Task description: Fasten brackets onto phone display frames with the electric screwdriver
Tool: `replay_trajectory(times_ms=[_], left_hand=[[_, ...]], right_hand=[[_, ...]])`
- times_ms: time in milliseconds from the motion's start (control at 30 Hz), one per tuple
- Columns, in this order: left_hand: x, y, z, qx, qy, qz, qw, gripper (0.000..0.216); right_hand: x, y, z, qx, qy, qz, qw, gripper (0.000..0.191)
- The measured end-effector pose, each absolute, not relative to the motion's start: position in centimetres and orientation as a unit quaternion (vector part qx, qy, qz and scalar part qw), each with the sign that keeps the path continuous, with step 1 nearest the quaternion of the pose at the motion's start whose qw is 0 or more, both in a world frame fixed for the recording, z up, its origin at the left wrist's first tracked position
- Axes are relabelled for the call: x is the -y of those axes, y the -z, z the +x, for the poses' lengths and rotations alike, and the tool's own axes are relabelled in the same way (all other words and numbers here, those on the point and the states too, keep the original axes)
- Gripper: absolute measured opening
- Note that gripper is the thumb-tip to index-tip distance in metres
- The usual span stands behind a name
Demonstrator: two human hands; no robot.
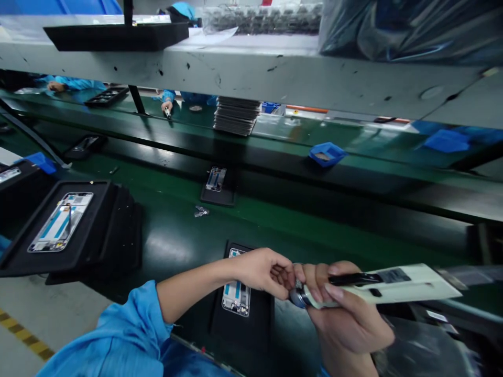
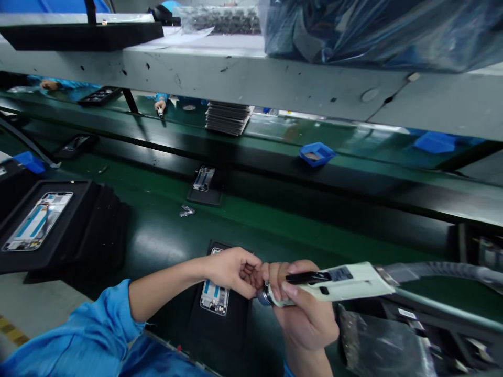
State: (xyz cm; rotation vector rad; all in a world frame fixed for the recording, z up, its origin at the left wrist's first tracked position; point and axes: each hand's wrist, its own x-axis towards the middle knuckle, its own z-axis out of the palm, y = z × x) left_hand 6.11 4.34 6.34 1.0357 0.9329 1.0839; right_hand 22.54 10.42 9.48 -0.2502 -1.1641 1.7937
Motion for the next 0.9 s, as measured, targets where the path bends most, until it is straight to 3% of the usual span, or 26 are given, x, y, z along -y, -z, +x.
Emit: replay_trajectory(times_ms=[67,200,400,633,733,900], left_hand=[[-4.5,-6.3,6.2,-0.406,-0.465,0.456,0.642,0.041],[-4.2,-6.1,7.2,-0.428,-0.468,0.464,0.618,0.022],[-3.6,-5.4,7.9,-0.496,-0.501,0.440,0.556,0.011],[-4.4,-6.1,-8.0,-0.714,-0.526,0.349,0.303,0.006],[-3.4,-5.7,-15.6,-0.780,-0.512,0.298,0.198,0.019],[-2.7,-2.0,-16.7,-0.798,-0.428,0.388,0.171,0.031]], right_hand=[[-10.4,-9.7,22.9,0.488,-0.734,-0.090,0.463,0.012],[-10.8,-9.9,23.7,0.493,-0.738,-0.087,0.452,0.010],[-11.7,-9.2,25.0,0.505,-0.705,-0.114,0.485,0.009],[-13.2,-6.4,26.4,0.541,-0.662,-0.163,0.494,0.023],[-13.8,-5.6,26.9,0.555,-0.644,-0.198,0.488,0.022],[-15.2,-5.7,27.7,0.571,-0.596,-0.240,0.511,0.017]])
